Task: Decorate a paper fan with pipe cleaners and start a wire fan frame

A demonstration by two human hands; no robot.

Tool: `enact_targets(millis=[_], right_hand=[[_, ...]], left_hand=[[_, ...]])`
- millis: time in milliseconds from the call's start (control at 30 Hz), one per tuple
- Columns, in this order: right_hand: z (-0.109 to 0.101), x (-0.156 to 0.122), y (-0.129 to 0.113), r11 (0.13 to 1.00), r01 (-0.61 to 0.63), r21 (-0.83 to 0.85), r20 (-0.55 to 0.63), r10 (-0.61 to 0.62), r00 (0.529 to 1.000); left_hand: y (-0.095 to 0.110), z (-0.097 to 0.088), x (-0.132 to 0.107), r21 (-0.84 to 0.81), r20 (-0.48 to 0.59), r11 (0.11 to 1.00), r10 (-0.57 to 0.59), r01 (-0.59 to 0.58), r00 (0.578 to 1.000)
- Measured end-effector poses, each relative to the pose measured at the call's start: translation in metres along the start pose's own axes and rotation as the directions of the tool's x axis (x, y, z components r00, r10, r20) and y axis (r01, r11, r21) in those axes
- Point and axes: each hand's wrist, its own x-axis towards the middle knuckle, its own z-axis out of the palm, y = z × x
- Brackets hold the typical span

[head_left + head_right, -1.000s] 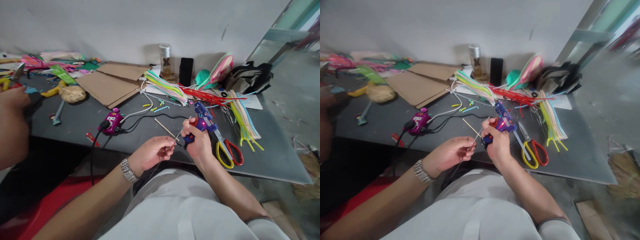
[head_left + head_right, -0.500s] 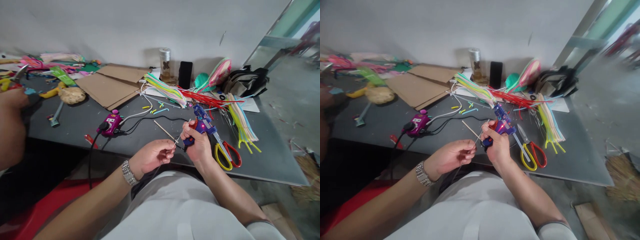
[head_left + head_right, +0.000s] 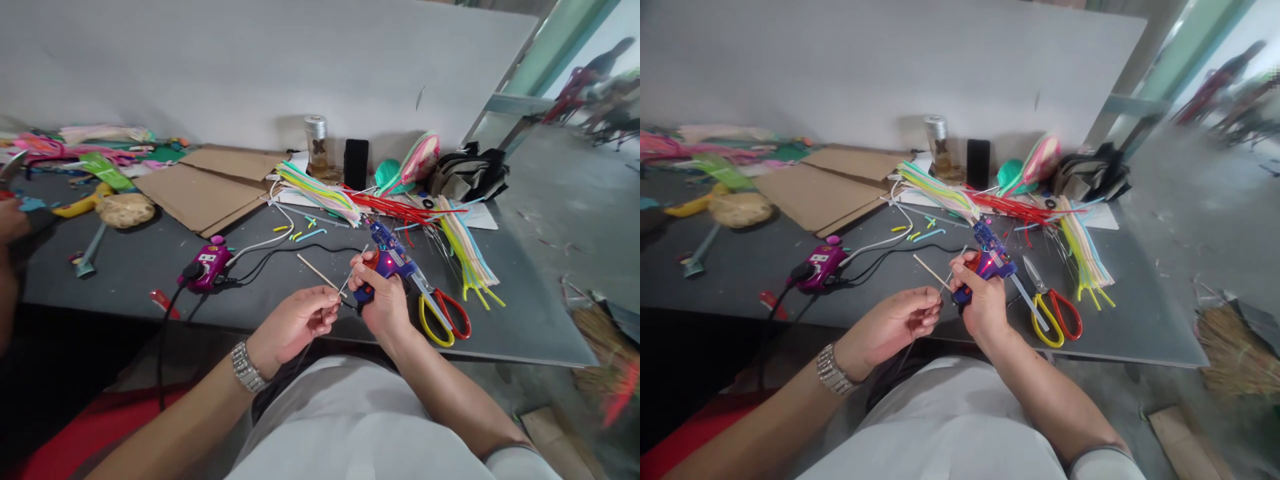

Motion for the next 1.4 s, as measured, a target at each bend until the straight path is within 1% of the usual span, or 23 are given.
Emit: enact_targets(millis=[200, 367, 533, 633, 767, 833, 900, 967, 1033, 1133, 1200, 1267, 1333, 1400], right_hand=[[-0.003, -0.003, 0.006, 1.0, -0.012, -0.004, -0.004, 0.012, 1.0], [-0.004, -0.01, 0.012, 0.998, -0.006, -0.06, -0.007, 0.006, 1.0], [-0.004, -0.014, 0.017, 0.994, -0.011, -0.109, 0.014, 0.013, 1.0], [-0.003, -0.015, 0.018, 0.991, -0.012, -0.135, 0.007, 0.013, 1.0], [-0.004, -0.014, 0.018, 0.993, -0.016, -0.12, 0.022, 0.019, 1.0], [-0.005, -0.013, 0.016, 0.993, -0.012, -0.117, 0.04, 0.017, 0.999], [-0.008, -0.014, 0.014, 0.993, -0.006, -0.115, 0.018, 0.009, 1.0], [-0.014, -0.016, 0.01, 0.993, 0.002, -0.114, -0.028, -0.005, 1.0], [-0.023, -0.02, 0.007, 0.99, 0.016, -0.139, -0.041, -0.022, 0.999], [-0.036, -0.026, 0.005, 0.965, 0.047, -0.259, 0.035, -0.039, 0.999], [-0.043, -0.031, 0.006, 0.917, 0.075, -0.393, 0.107, -0.035, 0.994], [-0.045, -0.035, 0.007, 0.844, 0.102, -0.527, 0.148, -0.027, 0.989], [-0.044, -0.037, 0.009, 0.782, 0.105, -0.614, 0.144, -0.019, 0.989], [-0.042, -0.039, 0.011, 0.754, 0.091, -0.651, 0.119, -0.017, 0.993]], left_hand=[[0.001, 0.001, 0.002, 0.024, -0.023, 0.999, 0.039, -0.039, 0.999], [0.005, 0.007, 0.002, 0.066, -0.055, 0.991, 0.121, -0.118, 0.991], [0.008, 0.014, 0.004, 0.125, -0.078, 0.975, 0.193, -0.183, 0.978], [0.01, 0.017, 0.005, 0.147, -0.095, 0.968, 0.216, -0.201, 0.972], [0.01, 0.02, 0.004, 0.167, -0.107, 0.964, 0.229, -0.209, 0.968], [0.01, 0.019, 0.004, 0.172, -0.11, 0.962, 0.233, -0.213, 0.966], [0.01, 0.017, 0.004, 0.179, -0.121, 0.958, 0.249, -0.225, 0.961], [0.012, 0.012, 0.005, 0.2, -0.144, 0.944, 0.293, -0.262, 0.945], [0.016, 0.007, 0.007, 0.23, -0.169, 0.919, 0.361, -0.319, 0.917], [0.02, 0.0, 0.008, 0.268, -0.202, 0.88, 0.45, -0.393, 0.87], [0.021, -0.003, 0.008, 0.295, -0.24, 0.858, 0.492, -0.42, 0.837], [0.021, -0.004, 0.007, 0.342, -0.269, 0.83, 0.536, -0.441, 0.8], [0.02, -0.004, 0.006, 0.393, -0.275, 0.797, 0.577, -0.458, 0.769], [0.019, -0.004, 0.004, 0.422, -0.269, 0.776, 0.6, -0.468, 0.753]])
